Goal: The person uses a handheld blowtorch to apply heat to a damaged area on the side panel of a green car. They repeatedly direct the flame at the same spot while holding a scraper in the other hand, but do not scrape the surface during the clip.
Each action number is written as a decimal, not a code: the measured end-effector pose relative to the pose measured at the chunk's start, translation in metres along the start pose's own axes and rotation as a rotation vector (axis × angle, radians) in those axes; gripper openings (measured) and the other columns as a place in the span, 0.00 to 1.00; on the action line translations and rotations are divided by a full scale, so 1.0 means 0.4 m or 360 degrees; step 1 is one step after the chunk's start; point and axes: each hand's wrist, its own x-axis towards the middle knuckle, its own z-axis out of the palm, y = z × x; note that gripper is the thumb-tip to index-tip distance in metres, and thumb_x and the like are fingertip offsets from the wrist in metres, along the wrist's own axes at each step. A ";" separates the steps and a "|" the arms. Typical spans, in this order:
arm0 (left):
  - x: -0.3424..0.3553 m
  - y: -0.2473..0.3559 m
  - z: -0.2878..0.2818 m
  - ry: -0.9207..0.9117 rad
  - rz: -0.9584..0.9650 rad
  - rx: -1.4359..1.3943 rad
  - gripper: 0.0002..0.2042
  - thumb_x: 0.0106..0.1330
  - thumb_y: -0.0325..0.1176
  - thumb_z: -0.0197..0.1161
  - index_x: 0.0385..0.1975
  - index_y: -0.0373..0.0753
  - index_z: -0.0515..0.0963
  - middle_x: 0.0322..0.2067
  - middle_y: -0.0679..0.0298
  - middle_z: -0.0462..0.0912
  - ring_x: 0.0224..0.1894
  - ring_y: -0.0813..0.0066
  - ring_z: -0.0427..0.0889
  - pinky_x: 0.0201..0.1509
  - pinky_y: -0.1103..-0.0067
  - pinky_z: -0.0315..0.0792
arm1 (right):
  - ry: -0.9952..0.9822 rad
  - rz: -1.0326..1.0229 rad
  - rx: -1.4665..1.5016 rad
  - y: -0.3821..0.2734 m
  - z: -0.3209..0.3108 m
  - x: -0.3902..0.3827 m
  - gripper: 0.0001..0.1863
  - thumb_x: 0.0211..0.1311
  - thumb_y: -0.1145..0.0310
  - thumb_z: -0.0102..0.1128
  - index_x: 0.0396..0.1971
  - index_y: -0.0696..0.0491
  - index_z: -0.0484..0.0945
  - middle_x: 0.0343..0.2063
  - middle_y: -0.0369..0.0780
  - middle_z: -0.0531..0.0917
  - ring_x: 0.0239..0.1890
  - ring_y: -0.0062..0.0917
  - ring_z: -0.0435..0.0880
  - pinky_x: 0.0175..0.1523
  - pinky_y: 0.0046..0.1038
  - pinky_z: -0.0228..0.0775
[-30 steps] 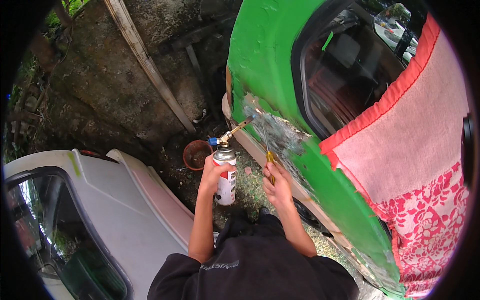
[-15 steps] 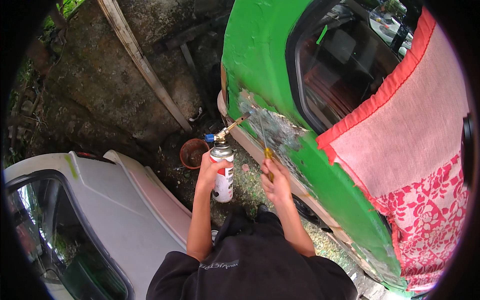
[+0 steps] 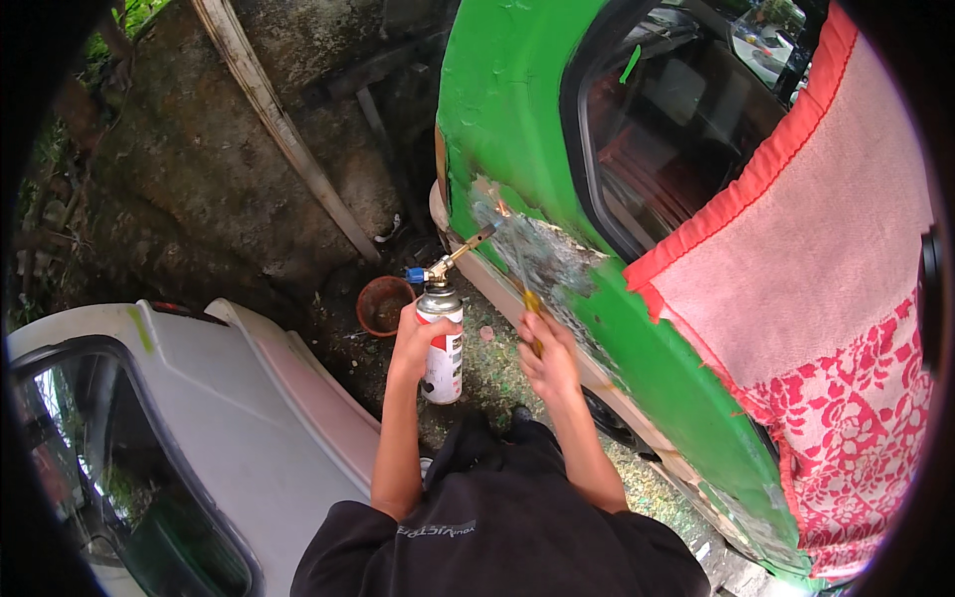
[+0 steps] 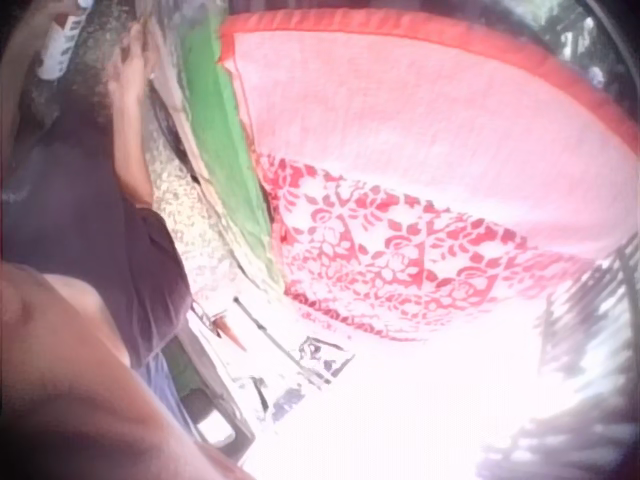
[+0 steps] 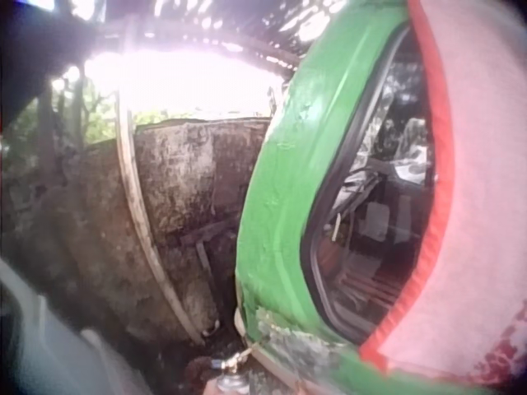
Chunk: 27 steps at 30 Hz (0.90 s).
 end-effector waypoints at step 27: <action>-0.023 0.004 -0.029 0.0115 0.0068 -0.0037 0.15 0.44 0.25 0.67 0.35 0.35 0.79 0.29 0.62 0.83 0.29 0.73 0.82 0.37 0.75 0.75 | 0.0022 -0.0005 -0.0033 0.028 0.008 0.040 0.10 0.77 0.64 0.54 0.43 0.57 0.74 0.25 0.32 0.73 0.09 0.10 0.57 0.13 0.17 0.43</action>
